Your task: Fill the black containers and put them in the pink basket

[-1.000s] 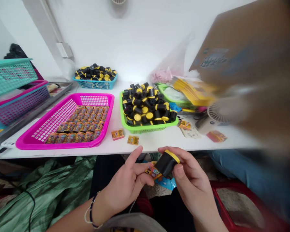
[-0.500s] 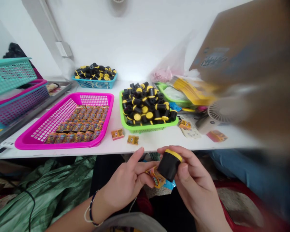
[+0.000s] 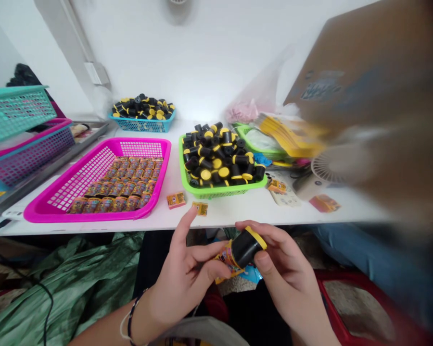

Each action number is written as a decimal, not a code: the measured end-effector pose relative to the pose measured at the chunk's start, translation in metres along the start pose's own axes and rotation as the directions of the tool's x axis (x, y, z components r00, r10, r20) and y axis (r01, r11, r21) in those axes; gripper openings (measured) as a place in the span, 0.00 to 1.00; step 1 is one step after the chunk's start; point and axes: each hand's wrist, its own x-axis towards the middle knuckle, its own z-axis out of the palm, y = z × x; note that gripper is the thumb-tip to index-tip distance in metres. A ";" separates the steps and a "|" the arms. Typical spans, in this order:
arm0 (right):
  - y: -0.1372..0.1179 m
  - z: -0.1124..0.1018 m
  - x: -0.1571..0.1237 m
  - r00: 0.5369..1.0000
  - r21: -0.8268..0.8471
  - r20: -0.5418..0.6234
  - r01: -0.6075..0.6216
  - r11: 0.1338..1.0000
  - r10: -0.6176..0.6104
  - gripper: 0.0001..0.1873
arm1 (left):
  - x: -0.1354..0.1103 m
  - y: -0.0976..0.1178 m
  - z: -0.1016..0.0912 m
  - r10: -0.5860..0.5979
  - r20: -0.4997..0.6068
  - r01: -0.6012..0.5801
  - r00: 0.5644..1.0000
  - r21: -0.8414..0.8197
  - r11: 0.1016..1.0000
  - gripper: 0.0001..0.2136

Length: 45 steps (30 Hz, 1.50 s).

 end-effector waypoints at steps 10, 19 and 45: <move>0.000 0.001 -0.003 0.994 -0.103 0.035 0.108 0.989 -0.105 0.20 | -0.001 -0.002 -0.002 0.065 -0.147 -0.057 0.987 0.061 0.996 0.47; -0.004 0.005 -0.002 0.995 -0.093 0.063 0.089 0.992 -0.083 0.17 | 0.000 -0.001 -0.011 0.038 0.036 -0.047 0.999 0.289 0.956 0.35; 0.014 0.018 -0.009 0.914 -0.626 0.283 0.405 0.667 -0.290 0.31 | 0.022 0.003 0.002 -0.463 -0.025 0.373 0.886 -0.554 0.744 0.40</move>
